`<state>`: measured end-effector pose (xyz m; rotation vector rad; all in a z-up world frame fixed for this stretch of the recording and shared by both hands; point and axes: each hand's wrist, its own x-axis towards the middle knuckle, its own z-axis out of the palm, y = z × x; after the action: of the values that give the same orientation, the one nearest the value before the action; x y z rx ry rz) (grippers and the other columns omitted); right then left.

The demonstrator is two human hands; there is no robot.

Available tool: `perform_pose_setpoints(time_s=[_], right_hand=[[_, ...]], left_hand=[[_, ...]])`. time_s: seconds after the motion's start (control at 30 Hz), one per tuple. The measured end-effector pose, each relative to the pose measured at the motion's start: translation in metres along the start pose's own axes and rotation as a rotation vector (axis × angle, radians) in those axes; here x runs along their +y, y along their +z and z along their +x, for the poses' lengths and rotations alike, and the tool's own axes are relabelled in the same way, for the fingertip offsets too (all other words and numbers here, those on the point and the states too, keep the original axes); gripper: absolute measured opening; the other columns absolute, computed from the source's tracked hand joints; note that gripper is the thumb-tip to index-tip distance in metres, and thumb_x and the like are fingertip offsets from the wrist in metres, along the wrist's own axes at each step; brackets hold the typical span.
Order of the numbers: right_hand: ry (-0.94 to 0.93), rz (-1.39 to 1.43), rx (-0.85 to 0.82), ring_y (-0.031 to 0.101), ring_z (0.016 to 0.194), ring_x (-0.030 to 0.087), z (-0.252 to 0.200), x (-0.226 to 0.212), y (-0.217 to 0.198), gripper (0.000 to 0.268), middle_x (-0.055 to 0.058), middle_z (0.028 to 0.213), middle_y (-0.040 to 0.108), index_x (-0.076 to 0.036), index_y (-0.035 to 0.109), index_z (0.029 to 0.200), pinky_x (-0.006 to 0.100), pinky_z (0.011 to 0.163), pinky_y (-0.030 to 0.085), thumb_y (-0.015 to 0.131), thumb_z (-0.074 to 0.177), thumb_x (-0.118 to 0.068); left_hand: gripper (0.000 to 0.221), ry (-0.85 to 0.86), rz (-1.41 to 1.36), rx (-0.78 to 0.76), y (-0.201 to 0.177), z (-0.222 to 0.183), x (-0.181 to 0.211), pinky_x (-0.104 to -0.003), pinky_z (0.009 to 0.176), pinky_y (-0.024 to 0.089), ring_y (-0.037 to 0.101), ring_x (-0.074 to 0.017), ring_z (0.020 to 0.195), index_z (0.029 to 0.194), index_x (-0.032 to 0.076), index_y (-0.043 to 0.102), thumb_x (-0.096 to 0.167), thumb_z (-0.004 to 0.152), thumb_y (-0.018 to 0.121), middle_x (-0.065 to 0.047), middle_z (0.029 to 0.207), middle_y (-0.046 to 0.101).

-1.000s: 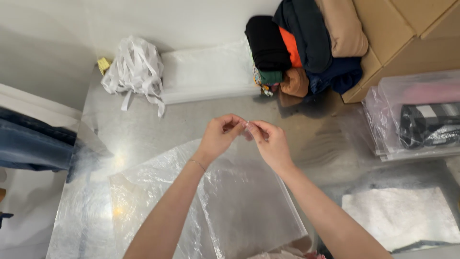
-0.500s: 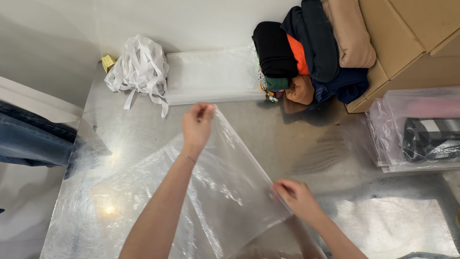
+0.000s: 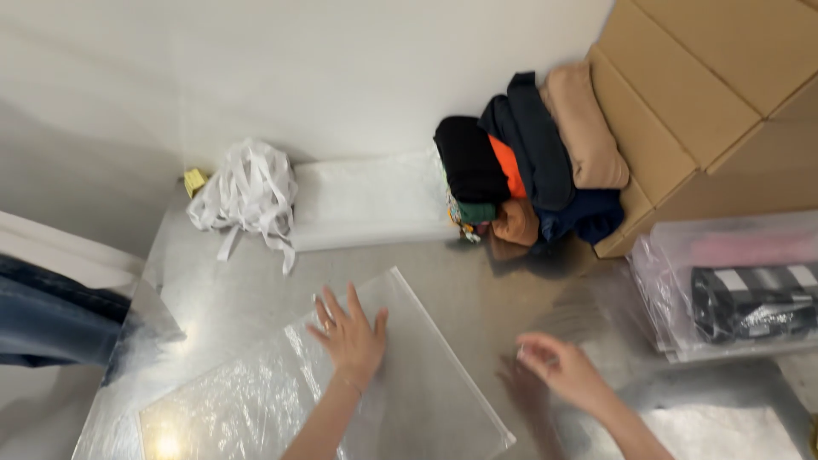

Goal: Packing folded garments into clear plastic bags and sealing them at a packing station.

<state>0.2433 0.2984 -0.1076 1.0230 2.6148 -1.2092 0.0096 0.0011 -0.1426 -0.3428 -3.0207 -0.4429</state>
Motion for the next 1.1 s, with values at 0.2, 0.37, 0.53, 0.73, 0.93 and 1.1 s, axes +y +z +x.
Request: perform_pose_setpoints(time_s=[0.2,0.37,0.53,0.73,0.93,1.1], right_hand=[[-0.307,-0.051,0.256,0.07,0.102,0.019,0.081,-0.112,-0.053,0.046,0.002,0.12,0.071,-0.022,0.067,0.138,0.035,0.094,0.054,0.071,0.093,-0.028],[-0.555,-0.218,0.419,0.053,0.132,0.036,0.161,-0.154,-0.041,0.071,0.015,0.146,0.051,-0.012,0.049,0.15,0.047,0.109,0.045,0.078,0.087,-0.024],[-0.463,-0.367,0.399,0.036,0.145,0.047,0.229,-0.183,-0.03,0.093,0.023,0.164,0.033,-0.016,0.032,0.163,0.055,0.118,0.035,0.079,0.085,-0.036],[-0.369,-0.567,0.496,0.034,0.144,0.044,0.252,-0.209,-0.025,0.083,0.021,0.157,0.044,-0.026,0.047,0.156,0.064,0.112,0.035,0.068,0.086,-0.064],[-0.632,-0.675,0.999,0.055,0.126,0.049,0.227,-0.186,-0.092,0.068,0.032,0.141,0.057,-0.006,0.062,0.147,0.057,0.107,0.045,0.074,0.091,-0.043],[-0.156,-0.729,0.593,0.046,0.124,0.051,0.242,-0.151,-0.126,0.107,0.033,0.143,0.047,-0.009,0.02,0.17,0.06,0.098,0.051,0.078,0.084,-0.032]], left_hand=[[0.087,0.163,0.238,0.37,0.067,-0.028,-0.043,-0.066,0.126,0.01,0.018,-0.0371,0.16,0.165,0.031,0.025,0.08,0.094,0.028,-0.017,0.175,0.018],[0.082,0.19,0.179,0.373,0.047,-0.03,-0.039,-0.061,0.129,0.014,0.023,-0.0358,0.159,0.163,0.03,0.032,0.074,0.094,0.035,-0.016,0.173,0.025],[0.082,0.184,0.126,0.388,0.048,-0.023,-0.041,-0.058,0.129,0.017,0.025,-0.0333,0.159,0.162,0.031,0.035,0.074,0.092,0.039,-0.012,0.173,0.027],[0.081,0.206,0.09,0.395,0.047,-0.013,-0.039,-0.057,0.129,0.016,0.021,-0.0317,0.162,0.162,0.031,0.035,0.073,0.092,0.04,-0.01,0.176,0.023],[0.079,0.19,0.071,0.379,0.037,-0.013,-0.036,-0.058,0.127,0.021,0.028,-0.0322,0.159,0.159,0.03,0.04,0.071,0.091,0.043,-0.011,0.174,0.028],[0.078,0.178,0.107,0.357,0.037,-0.014,-0.034,-0.058,0.127,0.023,0.03,-0.0328,0.158,0.159,0.03,0.04,0.07,0.092,0.043,-0.013,0.173,0.029]])
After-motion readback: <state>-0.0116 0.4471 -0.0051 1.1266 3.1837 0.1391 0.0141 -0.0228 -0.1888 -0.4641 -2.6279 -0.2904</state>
